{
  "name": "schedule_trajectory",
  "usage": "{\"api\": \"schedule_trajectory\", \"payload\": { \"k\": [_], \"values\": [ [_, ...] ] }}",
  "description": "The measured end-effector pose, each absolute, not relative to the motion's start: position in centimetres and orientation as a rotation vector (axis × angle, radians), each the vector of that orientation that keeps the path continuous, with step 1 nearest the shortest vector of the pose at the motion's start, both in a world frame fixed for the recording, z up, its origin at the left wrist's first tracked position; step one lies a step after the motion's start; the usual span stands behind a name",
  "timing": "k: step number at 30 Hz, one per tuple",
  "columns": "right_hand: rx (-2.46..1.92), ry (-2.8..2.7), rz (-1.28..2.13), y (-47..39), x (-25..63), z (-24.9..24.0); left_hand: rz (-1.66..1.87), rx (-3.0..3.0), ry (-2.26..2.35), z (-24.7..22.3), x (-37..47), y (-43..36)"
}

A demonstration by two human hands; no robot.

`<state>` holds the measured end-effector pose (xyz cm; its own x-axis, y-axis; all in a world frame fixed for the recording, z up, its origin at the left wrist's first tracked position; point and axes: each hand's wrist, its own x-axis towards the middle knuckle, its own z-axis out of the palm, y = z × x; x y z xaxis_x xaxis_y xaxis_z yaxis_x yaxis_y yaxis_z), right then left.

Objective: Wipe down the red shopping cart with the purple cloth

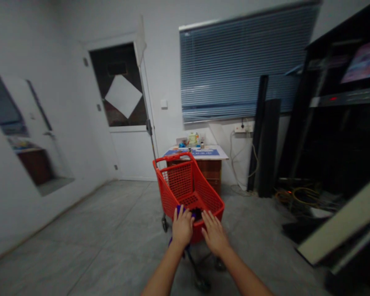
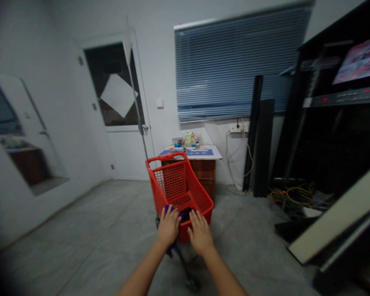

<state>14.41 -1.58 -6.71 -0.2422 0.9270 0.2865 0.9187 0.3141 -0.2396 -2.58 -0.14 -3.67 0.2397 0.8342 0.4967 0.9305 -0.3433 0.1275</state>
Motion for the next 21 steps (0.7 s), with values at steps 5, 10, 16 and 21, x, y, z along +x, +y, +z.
{"api": "schedule_trajectory", "payload": {
  "k": [5,10,16,21],
  "values": [
    [-1.664,-2.132,0.014,-1.6,12.8,-7.6,-0.791,-2.288,-1.644,-5.1,-1.7,-1.9],
    [-1.588,-2.233,0.049,-1.6,13.5,-6.9,-0.741,-2.319,-1.606,-4.9,-3.9,-1.8],
    [-1.526,-2.277,0.068,-1.3,13.0,-6.8,-0.791,-2.221,-1.706,-6.1,-4.8,-1.7],
    [-1.531,-2.201,0.023,-1.3,11.6,-8.2,-0.716,-2.316,-1.675,-5.3,-6.0,-1.6]
  ]
}}
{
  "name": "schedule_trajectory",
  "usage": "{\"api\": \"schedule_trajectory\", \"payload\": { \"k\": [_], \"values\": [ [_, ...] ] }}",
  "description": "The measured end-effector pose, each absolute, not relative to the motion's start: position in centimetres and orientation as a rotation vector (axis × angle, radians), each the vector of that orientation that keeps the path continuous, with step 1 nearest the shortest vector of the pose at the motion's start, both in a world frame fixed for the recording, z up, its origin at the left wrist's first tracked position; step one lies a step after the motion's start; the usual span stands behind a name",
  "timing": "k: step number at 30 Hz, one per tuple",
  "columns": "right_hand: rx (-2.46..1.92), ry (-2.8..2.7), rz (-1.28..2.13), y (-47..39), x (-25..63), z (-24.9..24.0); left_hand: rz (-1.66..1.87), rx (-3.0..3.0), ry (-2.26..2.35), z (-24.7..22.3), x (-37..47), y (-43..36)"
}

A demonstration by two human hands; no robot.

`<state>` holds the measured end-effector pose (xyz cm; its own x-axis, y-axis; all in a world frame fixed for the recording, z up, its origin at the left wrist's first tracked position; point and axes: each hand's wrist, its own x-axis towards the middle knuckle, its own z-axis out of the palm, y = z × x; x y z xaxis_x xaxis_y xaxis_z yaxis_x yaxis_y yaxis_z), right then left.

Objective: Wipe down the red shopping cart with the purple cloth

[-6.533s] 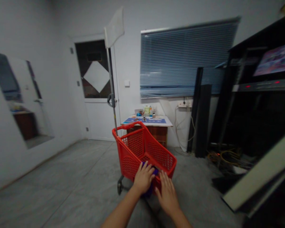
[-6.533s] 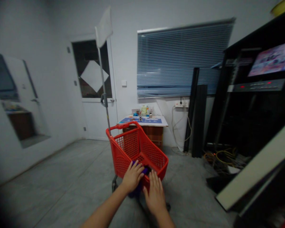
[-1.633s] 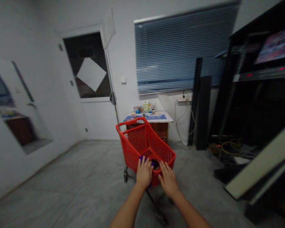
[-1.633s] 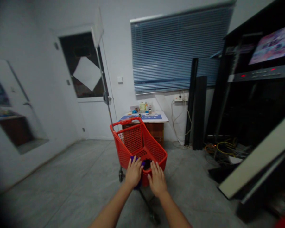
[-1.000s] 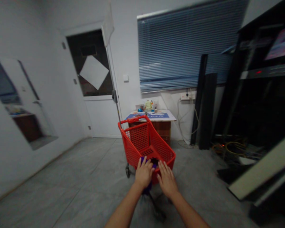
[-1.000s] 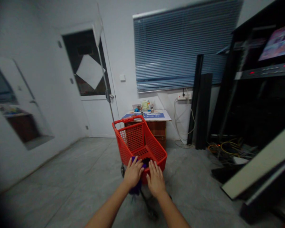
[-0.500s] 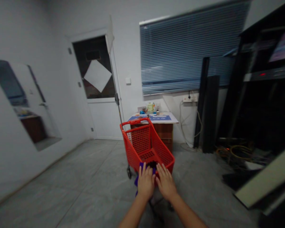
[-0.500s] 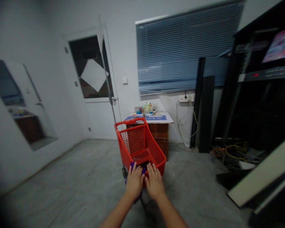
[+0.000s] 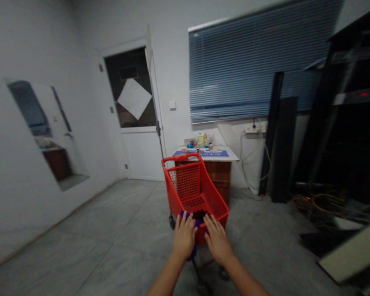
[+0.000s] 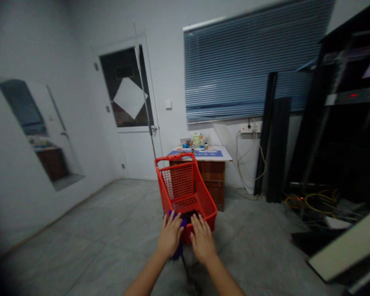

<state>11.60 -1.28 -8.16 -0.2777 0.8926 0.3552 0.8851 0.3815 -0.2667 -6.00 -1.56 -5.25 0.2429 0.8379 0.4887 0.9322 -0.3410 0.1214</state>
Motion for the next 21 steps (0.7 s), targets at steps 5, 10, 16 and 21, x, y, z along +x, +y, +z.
{"api": "schedule_trajectory", "payload": {
  "k": [5,10,16,21],
  "values": [
    [-1.534,-2.211,0.044,-1.6,10.7,-7.7,-0.709,-2.250,-1.763,-4.3,-7.3,-0.6],
    [-1.573,-2.194,0.054,-1.7,9.6,-7.5,-0.773,-2.189,-1.763,-5.8,-5.6,-1.5],
    [-1.593,-2.284,0.111,-1.2,11.4,-6.2,-0.746,-2.245,-1.727,-4.9,-6.1,-1.9],
    [-1.650,-2.254,0.132,-0.4,13.0,-6.0,-0.805,-2.179,-1.757,-5.6,-6.9,-1.5]
  ]
}}
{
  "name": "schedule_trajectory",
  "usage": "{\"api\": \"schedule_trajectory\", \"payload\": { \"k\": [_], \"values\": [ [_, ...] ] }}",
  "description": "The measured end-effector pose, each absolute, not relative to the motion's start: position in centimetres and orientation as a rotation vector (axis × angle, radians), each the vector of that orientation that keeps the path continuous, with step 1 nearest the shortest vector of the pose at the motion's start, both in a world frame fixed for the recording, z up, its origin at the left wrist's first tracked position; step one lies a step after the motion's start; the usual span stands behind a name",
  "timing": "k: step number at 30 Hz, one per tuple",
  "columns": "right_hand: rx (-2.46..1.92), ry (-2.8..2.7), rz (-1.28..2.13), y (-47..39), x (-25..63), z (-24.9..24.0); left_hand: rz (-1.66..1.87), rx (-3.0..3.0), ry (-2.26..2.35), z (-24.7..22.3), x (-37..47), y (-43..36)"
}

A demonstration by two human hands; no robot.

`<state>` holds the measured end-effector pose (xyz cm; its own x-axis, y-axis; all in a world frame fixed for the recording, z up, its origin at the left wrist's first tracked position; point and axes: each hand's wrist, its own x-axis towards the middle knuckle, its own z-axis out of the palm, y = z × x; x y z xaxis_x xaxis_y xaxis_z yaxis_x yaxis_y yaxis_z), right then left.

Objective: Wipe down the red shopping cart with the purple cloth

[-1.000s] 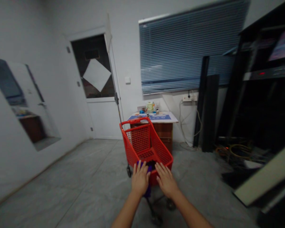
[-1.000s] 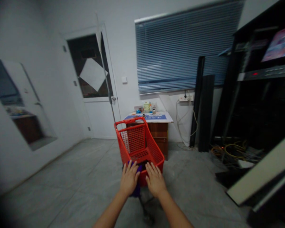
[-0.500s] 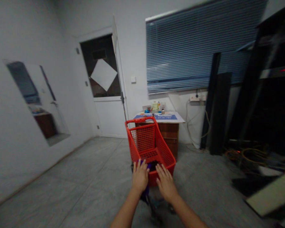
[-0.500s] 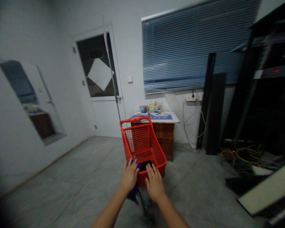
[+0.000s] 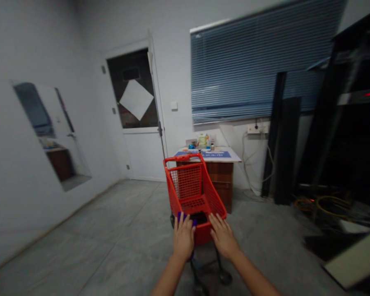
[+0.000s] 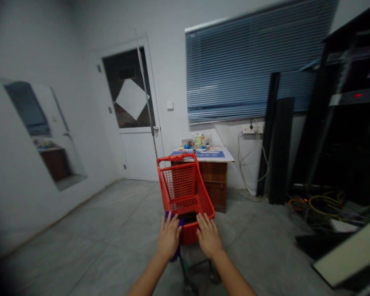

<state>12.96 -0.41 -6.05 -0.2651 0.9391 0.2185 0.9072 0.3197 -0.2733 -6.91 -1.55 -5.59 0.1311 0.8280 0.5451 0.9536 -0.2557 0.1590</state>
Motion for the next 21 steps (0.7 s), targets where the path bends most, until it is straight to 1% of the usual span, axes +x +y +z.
{"api": "schedule_trajectory", "payload": {
  "k": [4,8,13,16,21],
  "values": [
    [-1.629,-2.218,0.136,-0.2,11.9,-6.7,-0.828,-2.119,-1.798,-6.4,-5.5,-1.4],
    [-1.637,-2.167,0.107,-0.3,11.2,-7.1,-0.774,-2.190,-1.797,-5.8,-4.3,-1.3],
    [-1.656,-2.180,0.099,-0.4,12.0,-7.2,-0.763,-2.313,-1.682,-5.1,-6.1,-1.7],
    [-1.611,-2.200,0.109,-0.4,12.2,-7.3,-0.790,-2.275,-1.692,-5.4,-7.3,-2.0],
    [-1.616,-2.191,0.191,-0.2,11.4,-7.2,-0.851,-2.190,-1.762,-5.6,-5.4,-1.4]
  ]
}}
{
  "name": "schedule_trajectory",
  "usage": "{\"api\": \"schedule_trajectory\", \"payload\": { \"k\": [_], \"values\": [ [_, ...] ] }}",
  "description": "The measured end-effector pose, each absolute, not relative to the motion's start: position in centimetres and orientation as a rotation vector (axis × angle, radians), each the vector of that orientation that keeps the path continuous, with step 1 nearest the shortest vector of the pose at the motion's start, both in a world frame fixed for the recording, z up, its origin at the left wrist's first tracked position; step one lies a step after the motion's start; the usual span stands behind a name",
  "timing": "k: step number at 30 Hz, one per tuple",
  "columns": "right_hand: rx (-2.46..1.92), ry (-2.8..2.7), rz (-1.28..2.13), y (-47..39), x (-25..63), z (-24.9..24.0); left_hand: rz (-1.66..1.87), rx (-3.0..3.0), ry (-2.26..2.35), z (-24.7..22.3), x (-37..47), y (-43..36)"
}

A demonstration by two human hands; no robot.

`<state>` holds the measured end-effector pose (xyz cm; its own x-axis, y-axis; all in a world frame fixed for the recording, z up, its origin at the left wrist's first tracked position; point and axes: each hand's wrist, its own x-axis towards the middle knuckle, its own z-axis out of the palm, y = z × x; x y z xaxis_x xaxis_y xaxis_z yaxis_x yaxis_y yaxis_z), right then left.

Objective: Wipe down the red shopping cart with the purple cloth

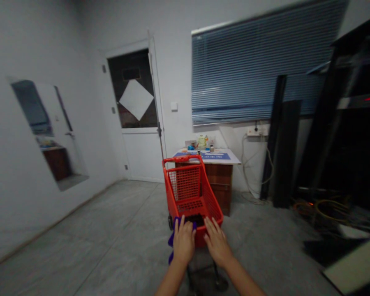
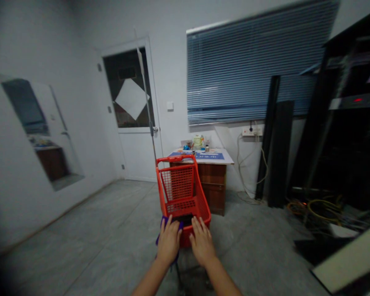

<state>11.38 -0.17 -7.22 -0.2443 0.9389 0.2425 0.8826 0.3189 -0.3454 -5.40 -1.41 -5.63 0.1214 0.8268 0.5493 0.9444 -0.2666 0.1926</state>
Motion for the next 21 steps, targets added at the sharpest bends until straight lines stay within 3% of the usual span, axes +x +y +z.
{"api": "schedule_trajectory", "payload": {
  "k": [21],
  "values": [
    [-1.628,-2.156,0.161,-0.5,10.6,-7.1,-0.743,-2.201,-1.725,-5.3,-5.1,-0.6]
  ]
}}
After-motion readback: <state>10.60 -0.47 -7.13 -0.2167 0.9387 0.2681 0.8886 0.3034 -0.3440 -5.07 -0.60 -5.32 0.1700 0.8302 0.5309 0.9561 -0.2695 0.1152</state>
